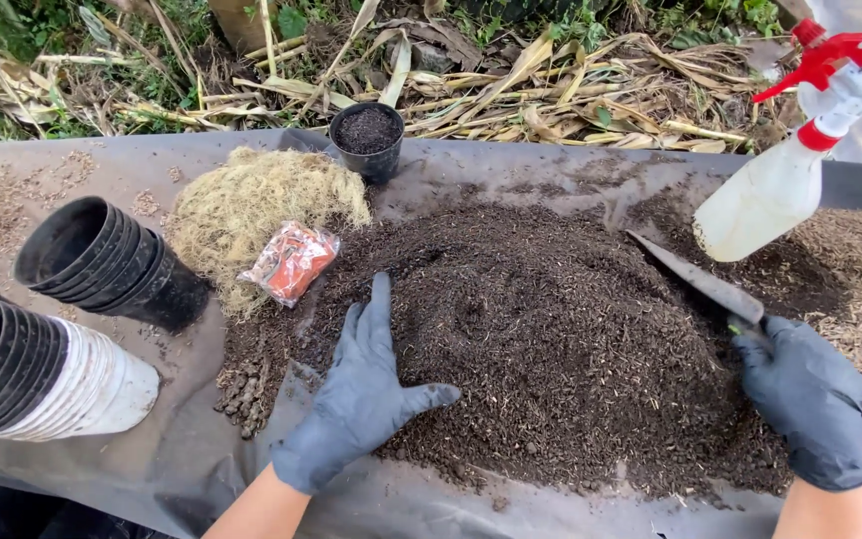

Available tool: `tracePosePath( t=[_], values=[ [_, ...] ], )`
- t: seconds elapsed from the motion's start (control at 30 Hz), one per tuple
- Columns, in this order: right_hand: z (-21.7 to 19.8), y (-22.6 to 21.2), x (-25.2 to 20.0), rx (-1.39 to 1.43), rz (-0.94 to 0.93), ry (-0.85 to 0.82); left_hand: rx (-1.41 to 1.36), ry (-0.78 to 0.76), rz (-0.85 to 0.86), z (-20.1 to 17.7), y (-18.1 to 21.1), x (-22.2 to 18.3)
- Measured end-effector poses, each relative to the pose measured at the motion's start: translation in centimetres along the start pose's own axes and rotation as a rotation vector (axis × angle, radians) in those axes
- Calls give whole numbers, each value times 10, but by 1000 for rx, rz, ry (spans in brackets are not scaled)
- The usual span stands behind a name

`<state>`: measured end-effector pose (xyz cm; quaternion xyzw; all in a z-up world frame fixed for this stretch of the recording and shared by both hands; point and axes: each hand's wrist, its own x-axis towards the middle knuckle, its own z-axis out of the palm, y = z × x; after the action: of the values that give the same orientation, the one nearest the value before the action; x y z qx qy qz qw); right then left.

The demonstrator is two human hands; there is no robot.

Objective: Mixing soil on a table using a hand trowel and gloved hands.

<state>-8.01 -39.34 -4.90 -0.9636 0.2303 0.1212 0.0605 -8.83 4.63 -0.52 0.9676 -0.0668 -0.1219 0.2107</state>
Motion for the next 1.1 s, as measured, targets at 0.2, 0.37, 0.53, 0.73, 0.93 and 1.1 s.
tracePosePath(
  t=[0.2, 0.37, 0.53, 0.73, 0.93, 1.1],
  values=[
    [-8, -23, -24, 84, 27, 241, -238, -141, 40, -28, 45, 22],
    [11, -10, -29, -18, -177, 669, -299, 318, 566, 21, 12, 72],
    [5, -14, -52, -110, -413, 865, -213, 317, 477, 33, -8, 87],
    [20, -21, -23, -110, -587, 786, -163, 153, 367, -22, -1, 64],
    [28, -21, -20, -2, -703, 977, -265, 142, 242, -51, -3, 98],
    [29, -18, -21, -9, -616, 1010, -179, 47, 245, -30, 9, 133]
  ],
)
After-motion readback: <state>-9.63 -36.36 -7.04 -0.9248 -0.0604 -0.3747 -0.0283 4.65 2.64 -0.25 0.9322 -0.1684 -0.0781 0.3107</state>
